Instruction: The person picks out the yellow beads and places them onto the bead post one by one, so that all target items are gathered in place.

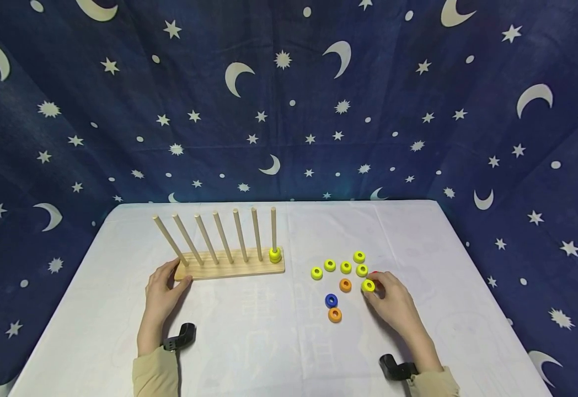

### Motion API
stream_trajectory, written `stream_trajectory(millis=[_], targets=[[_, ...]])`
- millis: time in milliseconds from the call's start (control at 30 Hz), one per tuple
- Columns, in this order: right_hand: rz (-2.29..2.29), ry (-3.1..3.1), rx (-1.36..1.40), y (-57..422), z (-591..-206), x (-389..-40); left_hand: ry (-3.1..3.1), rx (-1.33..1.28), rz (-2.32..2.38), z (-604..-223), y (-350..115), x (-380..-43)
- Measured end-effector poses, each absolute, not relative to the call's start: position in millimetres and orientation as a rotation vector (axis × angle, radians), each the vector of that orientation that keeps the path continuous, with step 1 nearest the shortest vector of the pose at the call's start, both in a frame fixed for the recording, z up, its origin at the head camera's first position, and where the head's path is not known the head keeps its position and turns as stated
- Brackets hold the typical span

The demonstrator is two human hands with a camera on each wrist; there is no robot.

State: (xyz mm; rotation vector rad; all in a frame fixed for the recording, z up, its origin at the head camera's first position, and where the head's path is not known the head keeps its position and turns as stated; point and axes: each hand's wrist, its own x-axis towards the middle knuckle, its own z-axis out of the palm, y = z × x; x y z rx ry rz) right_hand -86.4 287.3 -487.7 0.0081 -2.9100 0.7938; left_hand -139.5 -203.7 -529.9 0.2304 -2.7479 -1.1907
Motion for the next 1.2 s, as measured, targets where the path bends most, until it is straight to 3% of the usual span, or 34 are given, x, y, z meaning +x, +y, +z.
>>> stream_trajectory(millis=[1200], targets=[[0.949,-2.697,0.368,197.4,-395.0,-145.0,-2.754,0.260,-1.195,-531.3,-202.3,-139.8]])
